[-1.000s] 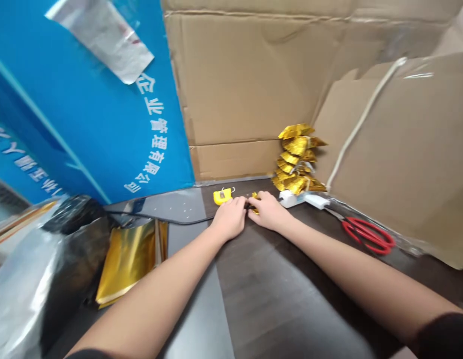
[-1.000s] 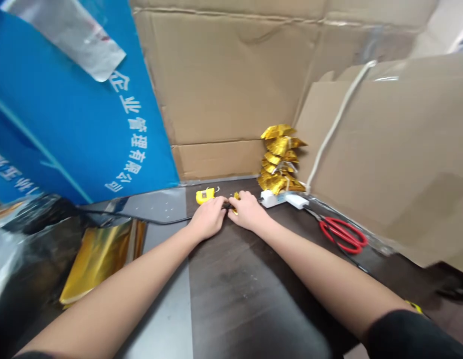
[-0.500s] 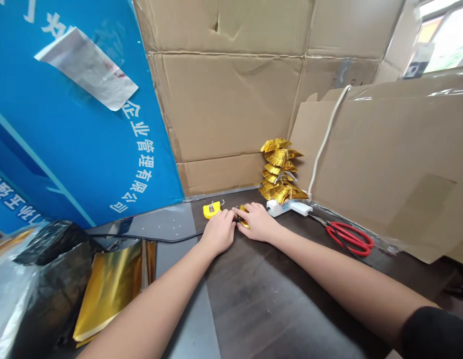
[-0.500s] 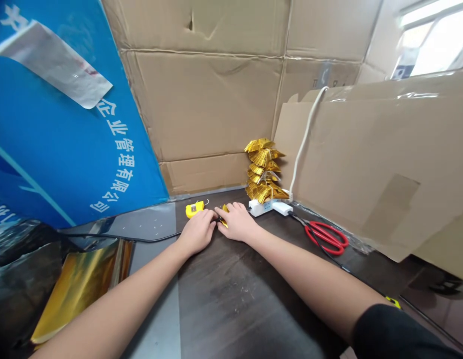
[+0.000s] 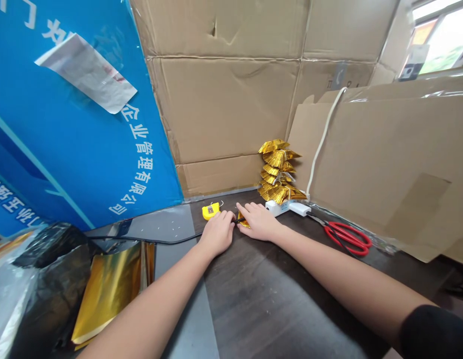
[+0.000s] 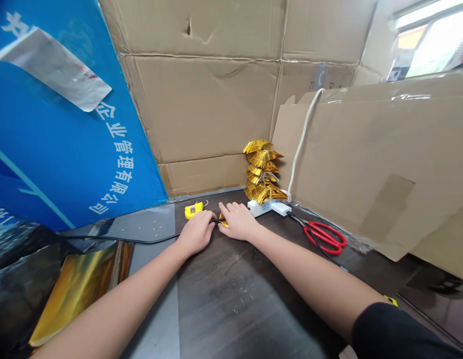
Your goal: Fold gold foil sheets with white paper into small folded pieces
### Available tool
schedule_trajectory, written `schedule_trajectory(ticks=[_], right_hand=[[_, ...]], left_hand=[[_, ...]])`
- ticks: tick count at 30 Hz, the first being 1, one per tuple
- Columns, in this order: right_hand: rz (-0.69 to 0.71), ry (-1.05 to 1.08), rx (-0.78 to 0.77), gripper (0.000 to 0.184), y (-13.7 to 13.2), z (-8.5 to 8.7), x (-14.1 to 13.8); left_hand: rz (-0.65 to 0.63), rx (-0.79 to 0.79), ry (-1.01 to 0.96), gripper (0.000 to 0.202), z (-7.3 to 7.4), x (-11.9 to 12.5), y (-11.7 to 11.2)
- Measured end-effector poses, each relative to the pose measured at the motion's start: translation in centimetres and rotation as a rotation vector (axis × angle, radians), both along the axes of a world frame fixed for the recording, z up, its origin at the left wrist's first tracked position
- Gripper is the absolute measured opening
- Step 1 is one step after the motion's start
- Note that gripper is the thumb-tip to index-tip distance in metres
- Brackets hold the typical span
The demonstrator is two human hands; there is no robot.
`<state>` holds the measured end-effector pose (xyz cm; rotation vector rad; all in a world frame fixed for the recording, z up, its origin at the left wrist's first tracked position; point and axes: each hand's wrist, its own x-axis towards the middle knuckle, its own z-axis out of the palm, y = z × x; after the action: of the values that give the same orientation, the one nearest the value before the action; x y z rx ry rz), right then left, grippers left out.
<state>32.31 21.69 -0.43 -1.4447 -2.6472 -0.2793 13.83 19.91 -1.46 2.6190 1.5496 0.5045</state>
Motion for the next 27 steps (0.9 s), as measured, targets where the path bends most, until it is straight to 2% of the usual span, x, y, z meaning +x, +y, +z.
schedule_trajectory(ticks=[8,16,22,27], right_hand=[[-0.008,-0.023,0.002,0.075,-0.2,0.2,0.1],[-0.12,-0.023,-0.004,0.087,-0.5,0.6,-0.3],[-0.18,-0.001,-0.031,0.058,-0.3,0.4,-0.6],[-0.224,0.02,-0.042,0.054,0.1,0.2,-1.0]], left_hand=[[-0.006,-0.009,0.002,0.016,-0.1,0.0,0.1],[0.021,-0.012,0.018,0.019,0.2,0.1,-0.1],[0.029,-0.028,0.049,0.022,0.3,0.2,-0.1],[0.037,-0.046,0.039,0.023,0.4,0.3,-0.1]])
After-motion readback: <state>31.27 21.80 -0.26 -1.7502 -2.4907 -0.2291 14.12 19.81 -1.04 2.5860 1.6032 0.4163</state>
